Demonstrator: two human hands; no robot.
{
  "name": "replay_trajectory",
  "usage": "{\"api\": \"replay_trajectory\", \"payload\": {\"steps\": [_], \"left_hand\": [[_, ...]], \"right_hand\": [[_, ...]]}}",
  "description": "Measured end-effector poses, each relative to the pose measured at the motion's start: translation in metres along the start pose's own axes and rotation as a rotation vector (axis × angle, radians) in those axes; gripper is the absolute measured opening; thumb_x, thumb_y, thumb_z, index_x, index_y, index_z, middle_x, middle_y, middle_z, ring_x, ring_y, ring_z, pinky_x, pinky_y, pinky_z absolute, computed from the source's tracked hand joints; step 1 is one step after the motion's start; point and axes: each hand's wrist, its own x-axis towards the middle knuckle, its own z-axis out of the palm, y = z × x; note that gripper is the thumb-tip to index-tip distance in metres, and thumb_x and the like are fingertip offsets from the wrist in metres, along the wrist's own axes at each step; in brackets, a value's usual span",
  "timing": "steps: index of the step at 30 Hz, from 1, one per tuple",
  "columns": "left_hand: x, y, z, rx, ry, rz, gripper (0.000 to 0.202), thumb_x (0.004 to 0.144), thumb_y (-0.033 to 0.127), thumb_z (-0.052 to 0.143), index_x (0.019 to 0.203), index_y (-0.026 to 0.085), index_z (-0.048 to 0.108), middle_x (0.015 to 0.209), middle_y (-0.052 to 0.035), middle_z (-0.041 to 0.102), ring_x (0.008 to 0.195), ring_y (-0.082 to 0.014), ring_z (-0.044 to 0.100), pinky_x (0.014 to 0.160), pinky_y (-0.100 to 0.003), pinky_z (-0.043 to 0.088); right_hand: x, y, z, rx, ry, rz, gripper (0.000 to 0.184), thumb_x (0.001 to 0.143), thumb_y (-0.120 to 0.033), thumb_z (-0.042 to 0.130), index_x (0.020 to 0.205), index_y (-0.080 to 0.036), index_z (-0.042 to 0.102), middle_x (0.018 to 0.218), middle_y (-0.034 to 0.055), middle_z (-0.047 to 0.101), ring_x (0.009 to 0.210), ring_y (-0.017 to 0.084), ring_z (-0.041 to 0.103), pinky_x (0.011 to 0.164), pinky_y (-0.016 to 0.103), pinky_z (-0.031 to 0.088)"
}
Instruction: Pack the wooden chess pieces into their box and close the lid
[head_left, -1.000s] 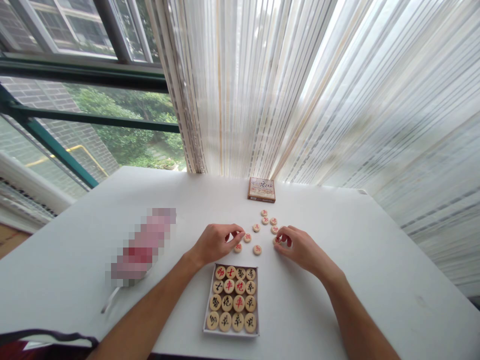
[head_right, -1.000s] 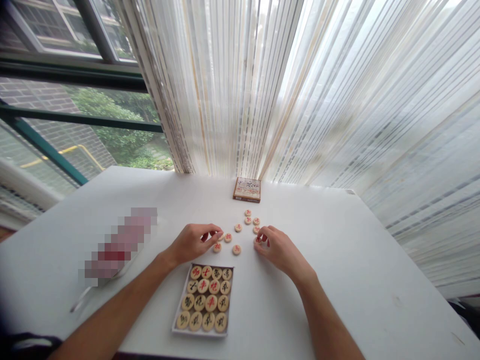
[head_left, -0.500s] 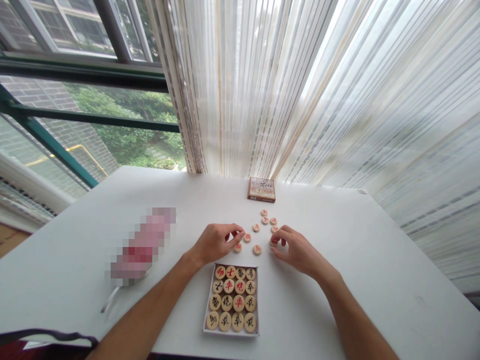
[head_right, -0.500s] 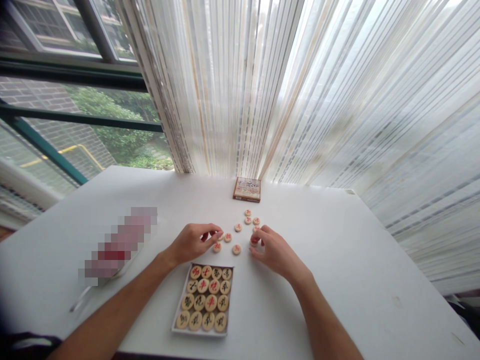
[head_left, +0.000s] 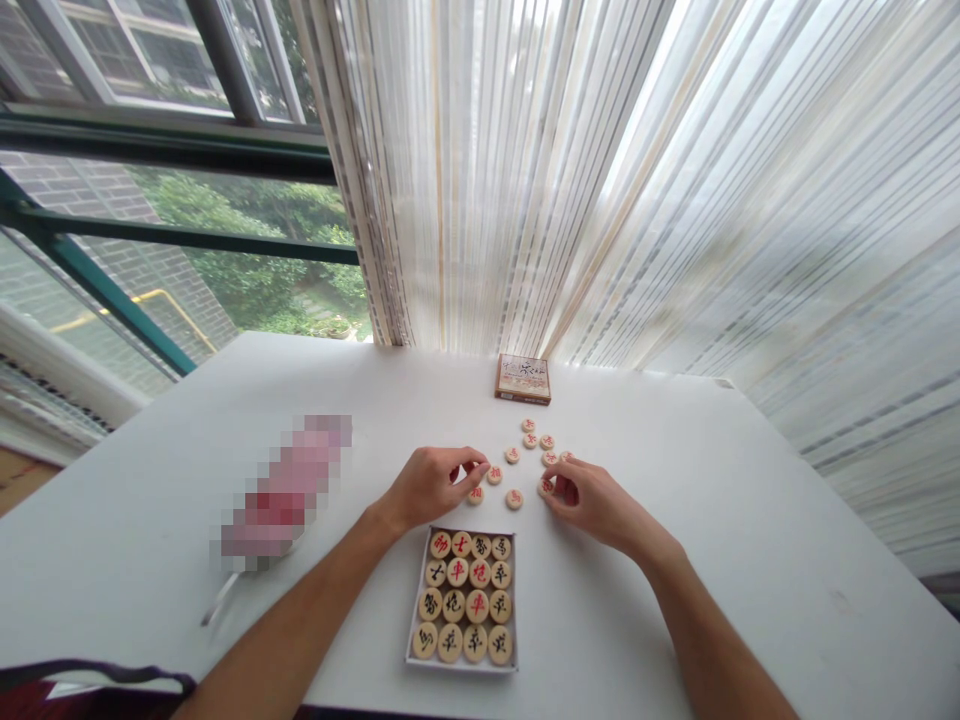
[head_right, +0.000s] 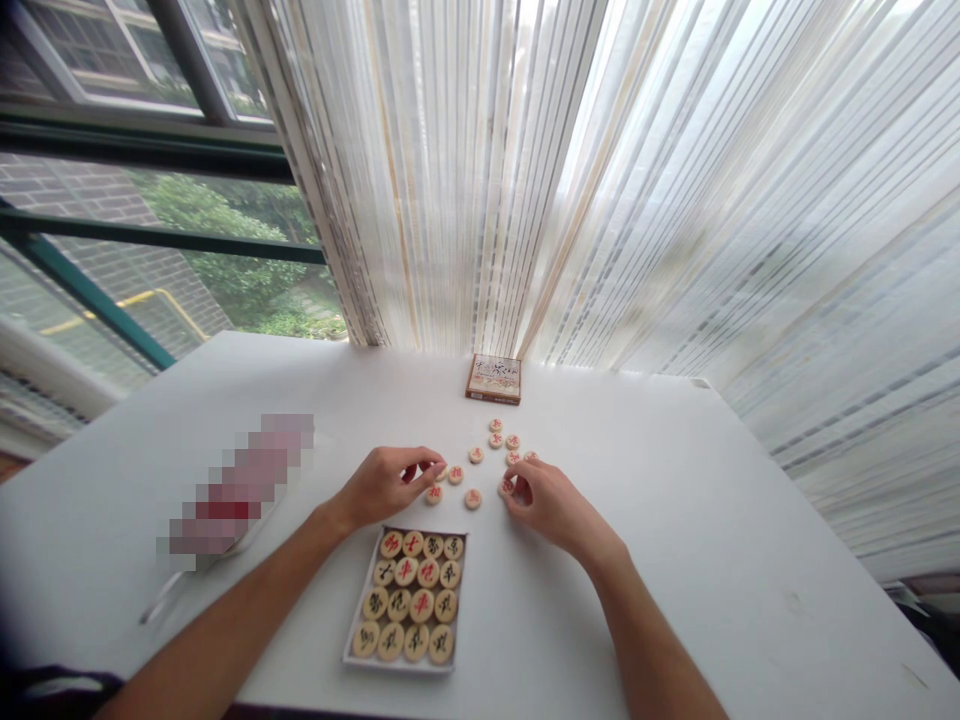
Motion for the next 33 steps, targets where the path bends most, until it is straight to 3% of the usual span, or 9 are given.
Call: {"api": "replay_trajectory", "payload": {"steps": [6, 10, 15, 22, 33], "left_hand": [[0.000, 0.002, -0.001, -0.045, 0.005, -0.013, 0.017, 0.092, 0.030, 0.058, 0.093, 0.022, 0.073, 0.078, 0.0007, 0.075, 0.055, -0.0102, 0.055, 0.060, -0.021, 0.046], [0.002, 0.008, -0.003, -0.160, -0.007, -0.036, 0.017, 0.092, 0.031, 0.060, 0.093, 0.021, 0.073, 0.082, 0.0002, 0.075, 0.055, -0.0092, 0.052, 0.058, -0.021, 0.046], [0.001, 0.015, -0.002, -0.341, -0.063, -0.050, 0.021, 0.090, 0.035, 0.064, 0.097, 0.018, 0.073, 0.082, -0.0029, 0.075, 0.055, -0.0091, 0.051, 0.054, -0.021, 0.046], [-0.001, 0.017, 0.001, -0.502, -0.169, -0.078, 0.026, 0.085, 0.034, 0.070, 0.106, 0.018, 0.072, 0.088, -0.0056, 0.076, 0.059, -0.0099, 0.059, 0.052, -0.020, 0.046], [0.001, 0.020, 0.000, -0.502, -0.148, -0.124, 0.021, 0.088, 0.035, 0.068, 0.101, 0.019, 0.074, 0.083, -0.0026, 0.075, 0.061, -0.0095, 0.058, 0.054, -0.020, 0.044]], "right_hand": [[-0.002, -0.006, -0.005, 0.005, 0.010, -0.016, 0.008, 0.083, -0.024, 0.063, 0.090, -0.024, 0.066, 0.084, 0.0020, 0.061, 0.067, 0.015, 0.058, 0.064, 0.028, 0.049], [-0.002, -0.015, -0.006, 0.101, 0.109, -0.101, 0.012, 0.083, -0.022, 0.064, 0.096, -0.024, 0.063, 0.095, 0.0041, 0.064, 0.077, 0.017, 0.062, 0.070, 0.030, 0.053], [-0.001, -0.029, 0.009, 0.203, 0.221, -0.218, 0.013, 0.085, -0.022, 0.064, 0.098, -0.024, 0.060, 0.085, 0.0022, 0.068, 0.075, 0.018, 0.063, 0.072, 0.033, 0.055], [0.000, -0.041, 0.035, 0.272, 0.268, -0.344, 0.017, 0.088, -0.021, 0.062, 0.103, -0.025, 0.059, 0.086, 0.0027, 0.067, 0.075, 0.018, 0.064, 0.069, 0.032, 0.056], [0.000, -0.043, 0.037, 0.292, 0.281, -0.356, 0.019, 0.091, -0.018, 0.059, 0.107, -0.026, 0.059, 0.093, 0.0040, 0.068, 0.078, 0.018, 0.063, 0.071, 0.033, 0.056]]}}
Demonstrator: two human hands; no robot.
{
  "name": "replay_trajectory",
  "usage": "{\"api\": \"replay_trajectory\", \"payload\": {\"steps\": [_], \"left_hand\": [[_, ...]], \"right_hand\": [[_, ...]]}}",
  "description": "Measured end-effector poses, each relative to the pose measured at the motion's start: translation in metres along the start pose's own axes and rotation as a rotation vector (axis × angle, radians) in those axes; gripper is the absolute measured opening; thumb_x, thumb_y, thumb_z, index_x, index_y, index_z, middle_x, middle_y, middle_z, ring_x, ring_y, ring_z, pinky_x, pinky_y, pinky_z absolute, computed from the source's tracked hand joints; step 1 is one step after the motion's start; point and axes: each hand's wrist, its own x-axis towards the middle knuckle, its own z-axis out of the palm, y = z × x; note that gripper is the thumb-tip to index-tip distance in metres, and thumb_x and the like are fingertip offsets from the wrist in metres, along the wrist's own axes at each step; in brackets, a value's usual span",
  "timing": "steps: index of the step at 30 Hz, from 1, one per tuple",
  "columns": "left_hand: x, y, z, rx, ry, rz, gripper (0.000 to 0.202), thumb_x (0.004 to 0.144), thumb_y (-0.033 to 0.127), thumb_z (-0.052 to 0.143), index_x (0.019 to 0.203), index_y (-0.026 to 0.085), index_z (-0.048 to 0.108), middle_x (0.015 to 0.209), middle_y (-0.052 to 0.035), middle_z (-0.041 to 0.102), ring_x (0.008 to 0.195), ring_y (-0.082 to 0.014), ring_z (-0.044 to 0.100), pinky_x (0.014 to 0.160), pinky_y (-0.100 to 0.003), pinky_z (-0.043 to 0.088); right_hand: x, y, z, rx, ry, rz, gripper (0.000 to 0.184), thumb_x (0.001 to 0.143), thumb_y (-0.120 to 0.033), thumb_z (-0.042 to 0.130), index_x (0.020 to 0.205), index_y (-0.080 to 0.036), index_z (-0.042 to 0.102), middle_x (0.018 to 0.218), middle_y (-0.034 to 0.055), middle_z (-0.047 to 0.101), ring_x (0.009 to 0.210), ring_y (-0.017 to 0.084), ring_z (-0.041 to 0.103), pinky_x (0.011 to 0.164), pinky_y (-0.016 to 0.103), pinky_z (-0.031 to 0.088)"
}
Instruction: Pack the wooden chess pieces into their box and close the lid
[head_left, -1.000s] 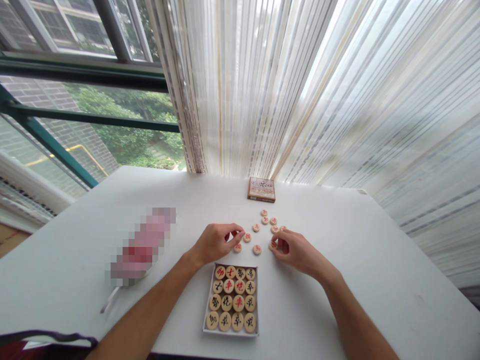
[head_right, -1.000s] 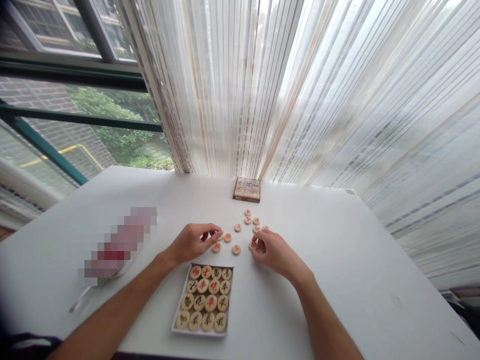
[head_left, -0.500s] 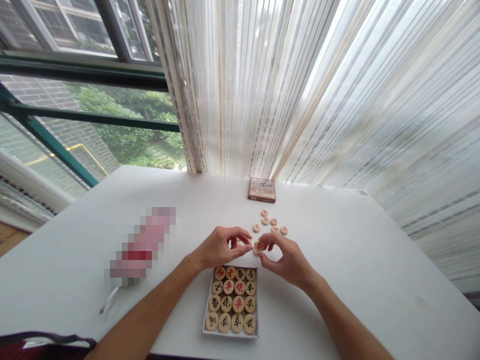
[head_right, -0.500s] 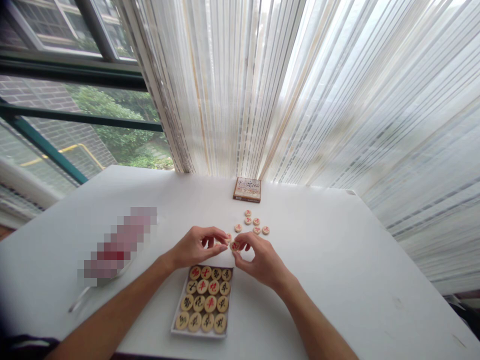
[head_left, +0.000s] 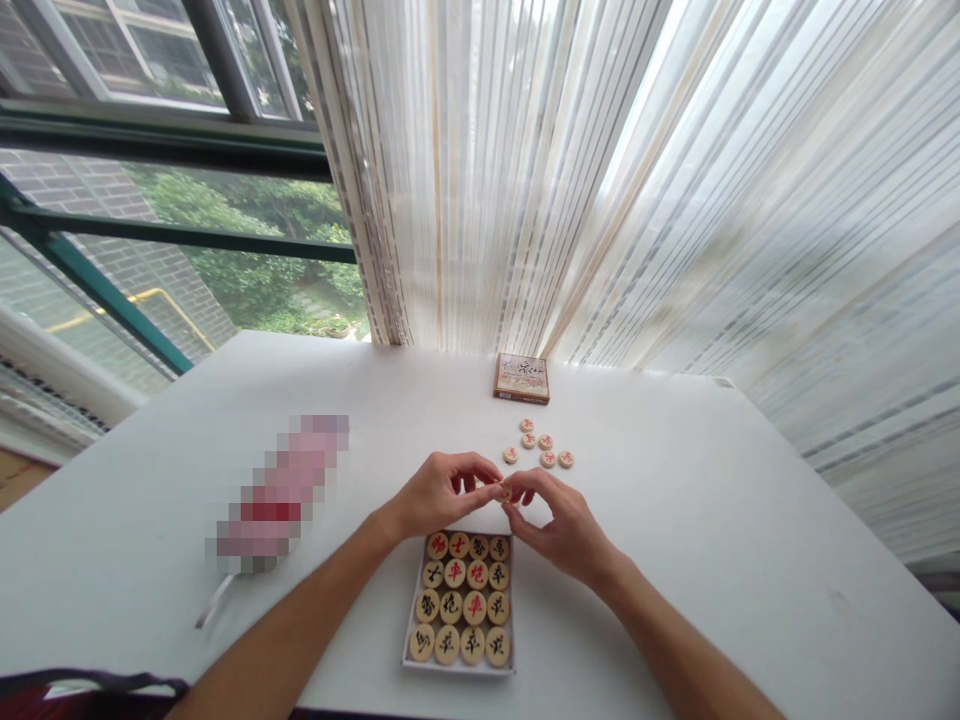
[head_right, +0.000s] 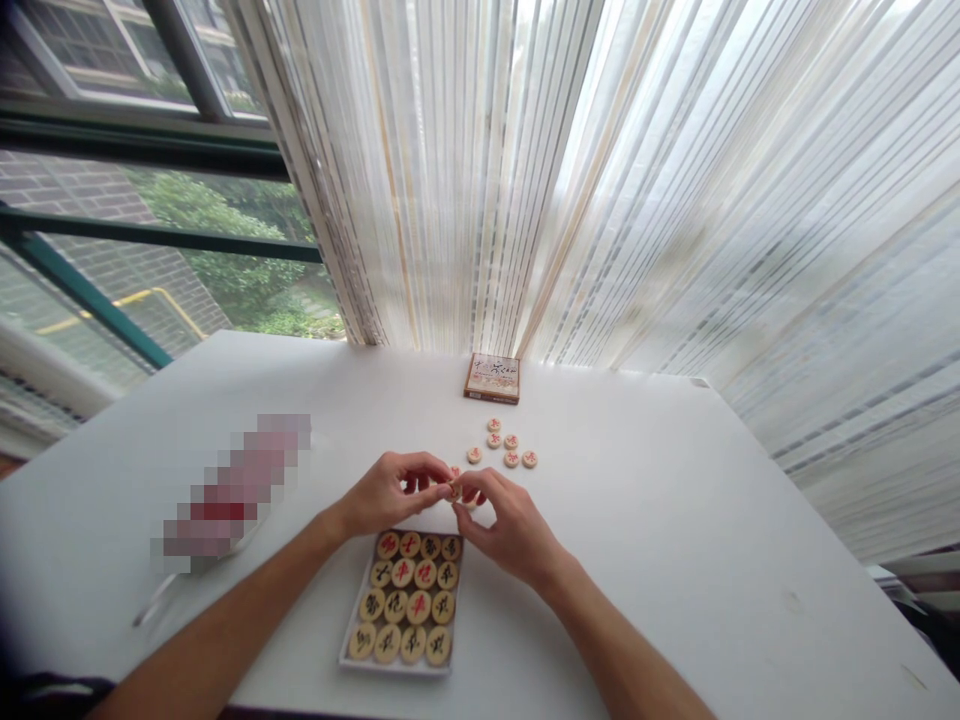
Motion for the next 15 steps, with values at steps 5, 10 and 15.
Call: {"api": "replay_trajectory", "payload": {"steps": [5, 10, 15], "left_hand": [[0.0001, -0.0011, -0.0010, -0.012, -0.027, 0.011, 0.026, 0.085, 0.034, 0.070, 0.106, 0.018, 0.072, 0.087, -0.0043, 0.074, 0.063, -0.0105, 0.058, 0.055, -0.021, 0.045], [-0.0002, -0.0011, -0.0015, -0.026, -0.051, -0.015, 0.035, 0.081, 0.038, 0.075, 0.110, 0.019, 0.072, 0.091, -0.0043, 0.074, 0.064, -0.0106, 0.057, 0.056, -0.021, 0.044], [-0.0002, -0.0016, -0.0032, -0.019, -0.052, -0.022, 0.034, 0.081, 0.037, 0.075, 0.111, 0.020, 0.072, 0.087, -0.0038, 0.073, 0.065, -0.0111, 0.056, 0.056, -0.021, 0.044]], "right_hand": [[-0.0010, 0.0015, 0.0007, 0.001, 0.022, 0.005, 0.014, 0.092, -0.019, 0.060, 0.104, -0.024, 0.058, 0.092, 0.0040, 0.068, 0.078, 0.017, 0.063, 0.071, 0.032, 0.055], [-0.0017, 0.0051, 0.0011, 0.006, 0.048, -0.001, 0.015, 0.091, -0.021, 0.063, 0.106, -0.023, 0.059, 0.089, 0.0038, 0.068, 0.076, 0.017, 0.063, 0.069, 0.031, 0.055], [-0.0018, 0.0057, 0.0018, 0.018, 0.050, -0.003, 0.016, 0.093, -0.019, 0.061, 0.109, -0.023, 0.060, 0.091, 0.0044, 0.069, 0.076, 0.016, 0.064, 0.070, 0.031, 0.056]]}}
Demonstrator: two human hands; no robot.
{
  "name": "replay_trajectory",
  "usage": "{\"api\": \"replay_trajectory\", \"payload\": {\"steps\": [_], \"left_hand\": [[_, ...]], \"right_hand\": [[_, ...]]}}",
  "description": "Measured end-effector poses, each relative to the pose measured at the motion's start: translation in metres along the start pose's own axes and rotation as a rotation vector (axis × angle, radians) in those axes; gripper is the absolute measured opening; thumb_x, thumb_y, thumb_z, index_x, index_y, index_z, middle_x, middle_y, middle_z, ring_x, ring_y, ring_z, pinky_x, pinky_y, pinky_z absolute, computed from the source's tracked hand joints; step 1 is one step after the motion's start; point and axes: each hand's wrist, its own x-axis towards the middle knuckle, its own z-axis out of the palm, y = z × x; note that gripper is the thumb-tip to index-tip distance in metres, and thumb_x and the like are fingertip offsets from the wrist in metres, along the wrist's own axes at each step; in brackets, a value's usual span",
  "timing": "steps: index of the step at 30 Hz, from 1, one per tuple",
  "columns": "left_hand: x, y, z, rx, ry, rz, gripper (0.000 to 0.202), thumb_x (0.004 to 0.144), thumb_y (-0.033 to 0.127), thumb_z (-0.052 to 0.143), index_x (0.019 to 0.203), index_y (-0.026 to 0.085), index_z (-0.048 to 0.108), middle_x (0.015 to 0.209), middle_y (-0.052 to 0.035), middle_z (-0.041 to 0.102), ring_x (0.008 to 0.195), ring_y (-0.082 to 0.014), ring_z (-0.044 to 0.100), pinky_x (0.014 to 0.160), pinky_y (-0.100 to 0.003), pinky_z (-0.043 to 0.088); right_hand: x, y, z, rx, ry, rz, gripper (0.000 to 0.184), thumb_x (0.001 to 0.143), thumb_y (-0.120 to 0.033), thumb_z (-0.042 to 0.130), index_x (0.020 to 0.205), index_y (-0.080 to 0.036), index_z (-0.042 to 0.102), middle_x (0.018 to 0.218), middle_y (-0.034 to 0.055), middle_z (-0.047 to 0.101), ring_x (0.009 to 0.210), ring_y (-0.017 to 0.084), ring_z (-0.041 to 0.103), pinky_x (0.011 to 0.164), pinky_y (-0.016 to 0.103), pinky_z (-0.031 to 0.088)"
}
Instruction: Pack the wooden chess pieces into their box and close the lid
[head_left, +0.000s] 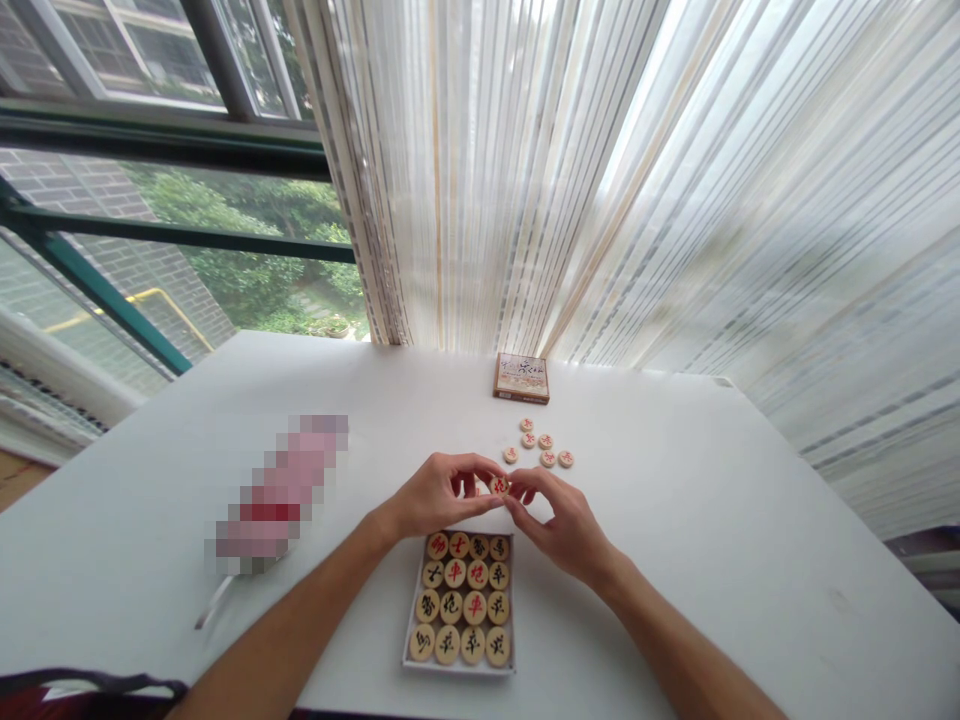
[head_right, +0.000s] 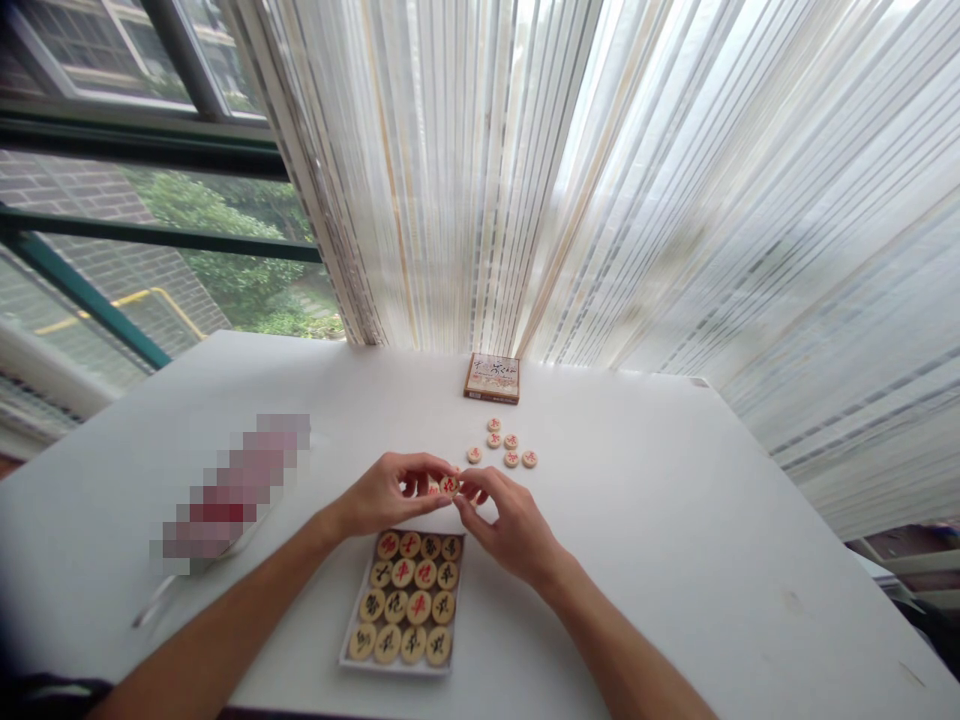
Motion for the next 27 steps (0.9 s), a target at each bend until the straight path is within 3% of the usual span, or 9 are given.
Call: {"api": "replay_trajectory", "payload": {"steps": [8, 18, 27], "left_hand": [[0.0007, -0.0001, -0.0001, -0.049, 0.031, 0.002, 0.030, 0.088, 0.033, 0.068, 0.114, 0.019, 0.069, 0.091, -0.0047, 0.072, 0.062, -0.0090, 0.055, 0.056, -0.020, 0.046], [0.0008, 0.0002, 0.0004, -0.128, 0.030, -0.063, 0.043, 0.091, 0.041, 0.064, 0.126, 0.017, 0.064, 0.089, -0.0066, 0.071, 0.063, -0.0110, 0.061, 0.058, -0.022, 0.051], [0.0000, 0.0008, 0.0016, -0.087, 0.003, -0.027, 0.039, 0.093, 0.040, 0.061, 0.126, 0.019, 0.063, 0.094, -0.0066, 0.071, 0.067, -0.0119, 0.062, 0.063, -0.024, 0.053]], "right_hand": [[0.0004, -0.0005, 0.0008, 0.040, 0.031, 0.000, 0.031, 0.093, -0.017, 0.058, 0.123, -0.023, 0.056, 0.104, 0.0075, 0.070, 0.085, 0.018, 0.068, 0.076, 0.033, 0.059], [0.0000, 0.0015, 0.0008, 0.014, 0.080, 0.011, 0.034, 0.092, -0.016, 0.060, 0.125, -0.023, 0.056, 0.104, 0.0064, 0.069, 0.082, 0.016, 0.068, 0.076, 0.031, 0.059], [0.0016, 0.0012, 0.0014, 0.053, 0.083, -0.059, 0.032, 0.092, -0.010, 0.059, 0.121, -0.025, 0.063, 0.110, 0.0084, 0.067, 0.086, 0.017, 0.067, 0.075, 0.032, 0.060]]}}
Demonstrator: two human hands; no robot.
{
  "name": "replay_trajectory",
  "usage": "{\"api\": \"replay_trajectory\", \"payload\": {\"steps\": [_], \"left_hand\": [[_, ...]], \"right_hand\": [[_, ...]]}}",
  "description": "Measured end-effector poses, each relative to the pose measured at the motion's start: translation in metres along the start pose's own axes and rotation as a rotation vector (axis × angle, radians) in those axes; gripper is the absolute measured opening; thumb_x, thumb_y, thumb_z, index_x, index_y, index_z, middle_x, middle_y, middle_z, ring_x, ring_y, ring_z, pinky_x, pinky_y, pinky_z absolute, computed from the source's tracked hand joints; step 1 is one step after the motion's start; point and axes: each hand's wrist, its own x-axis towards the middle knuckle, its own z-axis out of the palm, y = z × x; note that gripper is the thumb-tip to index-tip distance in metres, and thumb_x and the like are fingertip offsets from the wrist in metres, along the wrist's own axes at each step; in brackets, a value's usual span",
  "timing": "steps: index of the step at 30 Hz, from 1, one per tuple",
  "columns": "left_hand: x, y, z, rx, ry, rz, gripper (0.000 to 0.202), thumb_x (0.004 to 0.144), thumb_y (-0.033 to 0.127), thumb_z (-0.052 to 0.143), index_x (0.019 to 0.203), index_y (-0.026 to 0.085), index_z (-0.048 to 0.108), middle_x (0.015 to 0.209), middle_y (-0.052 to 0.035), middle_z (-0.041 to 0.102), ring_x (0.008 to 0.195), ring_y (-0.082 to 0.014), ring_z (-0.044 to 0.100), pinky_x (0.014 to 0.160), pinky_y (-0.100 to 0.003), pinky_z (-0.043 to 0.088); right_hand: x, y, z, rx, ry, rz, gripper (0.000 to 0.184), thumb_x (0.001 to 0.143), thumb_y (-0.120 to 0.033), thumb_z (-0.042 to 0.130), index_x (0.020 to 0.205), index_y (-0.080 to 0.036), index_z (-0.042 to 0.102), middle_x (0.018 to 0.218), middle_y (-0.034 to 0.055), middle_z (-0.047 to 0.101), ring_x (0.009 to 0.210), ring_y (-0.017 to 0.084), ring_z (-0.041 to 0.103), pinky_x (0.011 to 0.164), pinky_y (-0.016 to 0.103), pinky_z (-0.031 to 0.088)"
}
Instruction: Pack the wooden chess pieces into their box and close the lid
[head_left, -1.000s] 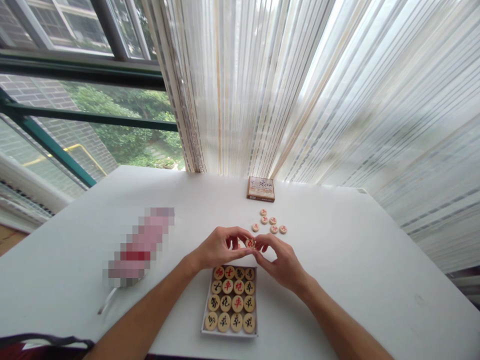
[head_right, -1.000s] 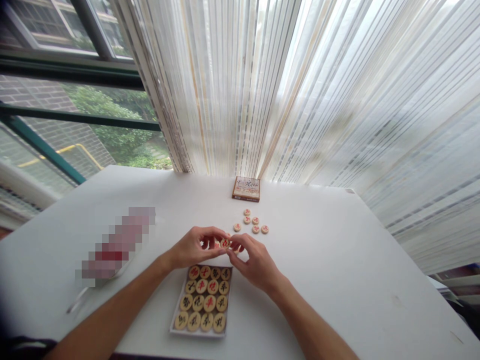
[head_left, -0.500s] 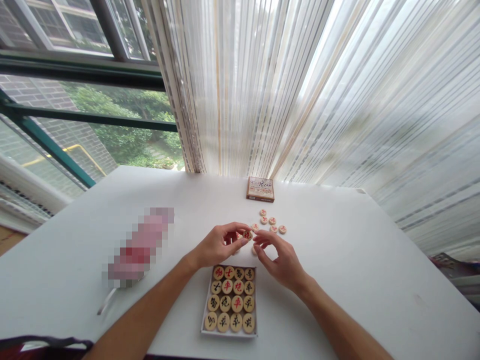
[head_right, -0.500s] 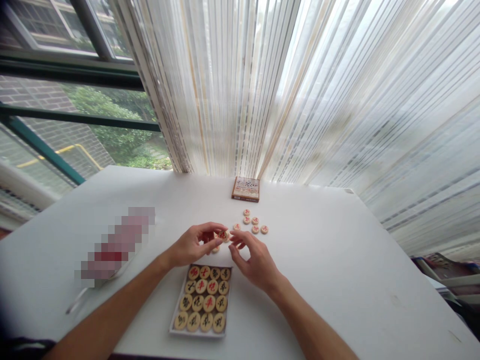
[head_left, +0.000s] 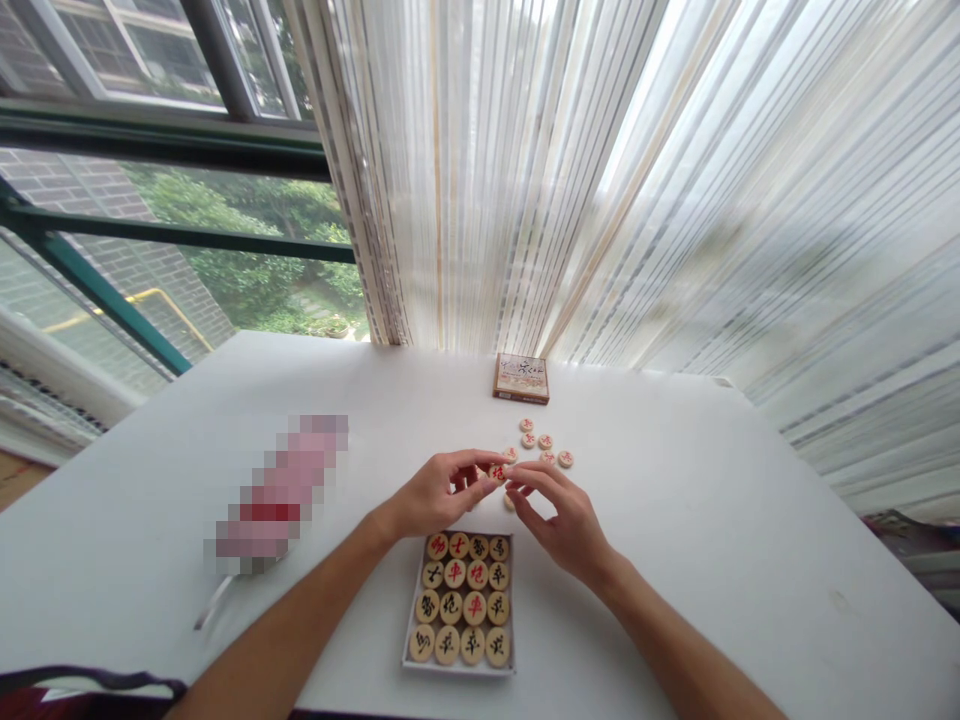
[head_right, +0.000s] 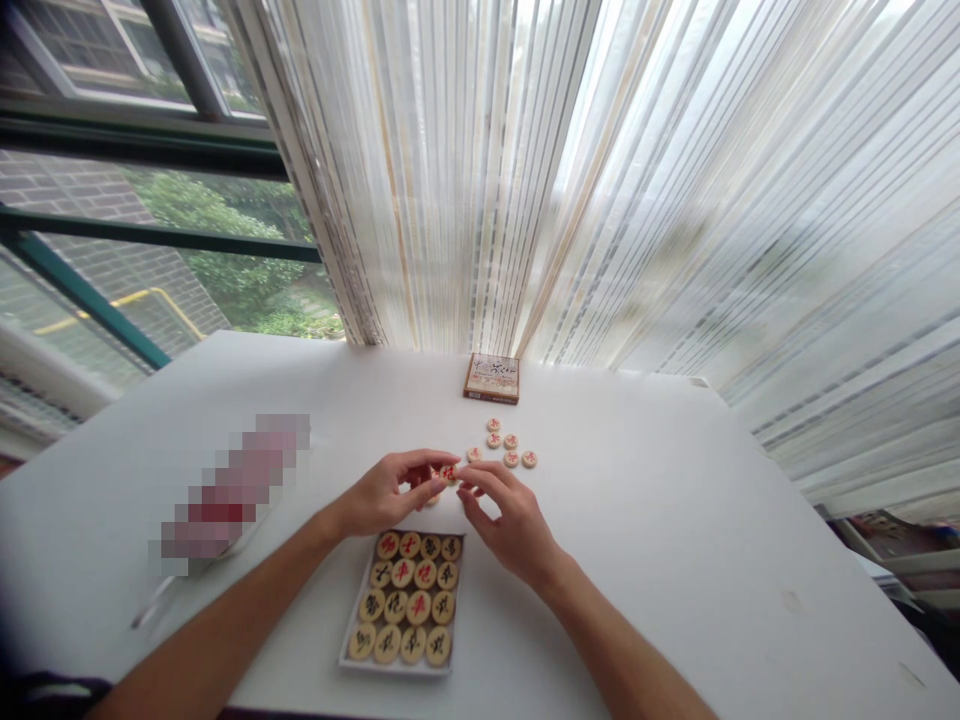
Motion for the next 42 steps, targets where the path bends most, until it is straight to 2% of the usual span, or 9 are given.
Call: {"api": "replay_trajectory", "payload": {"steps": [5, 9, 19, 23, 30, 37, 42], "left_hand": [[0.0005, 0.0009, 0.0013, -0.073, -0.002, 0.008, 0.038, 0.093, 0.042, 0.061, 0.122, 0.018, 0.058, 0.089, -0.0048, 0.067, 0.067, -0.0118, 0.061, 0.063, -0.025, 0.052], [0.0004, 0.0025, 0.0006, -0.043, -0.024, 0.014, 0.034, 0.093, 0.040, 0.061, 0.118, 0.017, 0.059, 0.086, -0.0037, 0.066, 0.068, -0.0118, 0.059, 0.065, -0.025, 0.051], [0.0005, -0.0009, -0.0002, 0.033, 0.030, 0.021, 0.034, 0.086, 0.037, 0.068, 0.114, 0.017, 0.066, 0.084, -0.0031, 0.067, 0.067, -0.0116, 0.056, 0.060, -0.023, 0.046], [0.0010, 0.0012, -0.0005, 0.047, 0.018, 0.035, 0.032, 0.085, 0.036, 0.069, 0.112, 0.018, 0.068, 0.089, -0.0040, 0.069, 0.068, -0.0119, 0.056, 0.061, -0.023, 0.046], [0.0012, -0.0004, -0.0022, 0.062, 0.001, 0.036, 0.030, 0.083, 0.031, 0.072, 0.111, 0.020, 0.069, 0.086, -0.0020, 0.070, 0.068, -0.0115, 0.055, 0.062, -0.023, 0.044], [0.0012, 0.0002, -0.0019, 0.088, 0.006, 0.042, 0.030, 0.084, 0.033, 0.072, 0.110, 0.019, 0.069, 0.087, -0.0030, 0.070, 0.068, -0.0122, 0.056, 0.062, -0.023, 0.045], [0.0022, -0.0011, -0.0018, 0.074, 0.072, 0.035, 0.034, 0.085, 0.038, 0.071, 0.111, 0.017, 0.066, 0.084, -0.0038, 0.070, 0.066, -0.0122, 0.060, 0.059, -0.023, 0.045]], "right_hand": [[0.0007, -0.0012, -0.0006, 0.024, -0.031, 0.013, 0.030, 0.094, -0.011, 0.058, 0.119, -0.025, 0.065, 0.109, 0.0072, 0.069, 0.090, 0.018, 0.068, 0.079, 0.031, 0.059], [0.0012, -0.0023, -0.0013, 0.034, -0.045, 0.004, 0.029, 0.094, -0.011, 0.057, 0.118, -0.025, 0.066, 0.109, 0.0066, 0.071, 0.099, 0.019, 0.068, 0.084, 0.031, 0.058], [-0.0005, -0.0030, -0.0008, 0.006, -0.041, 0.006, 0.028, 0.094, -0.013, 0.057, 0.118, -0.026, 0.066, 0.108, 0.0065, 0.072, 0.095, 0.019, 0.070, 0.082, 0.031, 0.060], [-0.0010, -0.0026, -0.0012, -0.012, -0.025, 0.040, 0.026, 0.094, -0.015, 0.058, 0.117, -0.025, 0.065, 0.104, 0.0059, 0.073, 0.086, 0.017, 0.070, 0.077, 0.030, 0.060], [-0.0001, -0.0034, -0.0011, -0.016, -0.019, 0.051, 0.022, 0.095, -0.017, 0.057, 0.113, -0.024, 0.065, 0.100, 0.0056, 0.074, 0.085, 0.017, 0.071, 0.076, 0.029, 0.060], [0.0002, -0.0038, -0.0010, -0.018, -0.013, 0.047, 0.022, 0.095, -0.017, 0.058, 0.115, -0.025, 0.066, 0.101, 0.0060, 0.074, 0.087, 0.018, 0.072, 0.078, 0.030, 0.061], [-0.0012, -0.0013, -0.0002, -0.034, 0.017, 0.058, 0.025, 0.094, -0.017, 0.060, 0.118, -0.025, 0.065, 0.105, 0.0064, 0.074, 0.086, 0.018, 0.072, 0.078, 0.032, 0.061]]}}
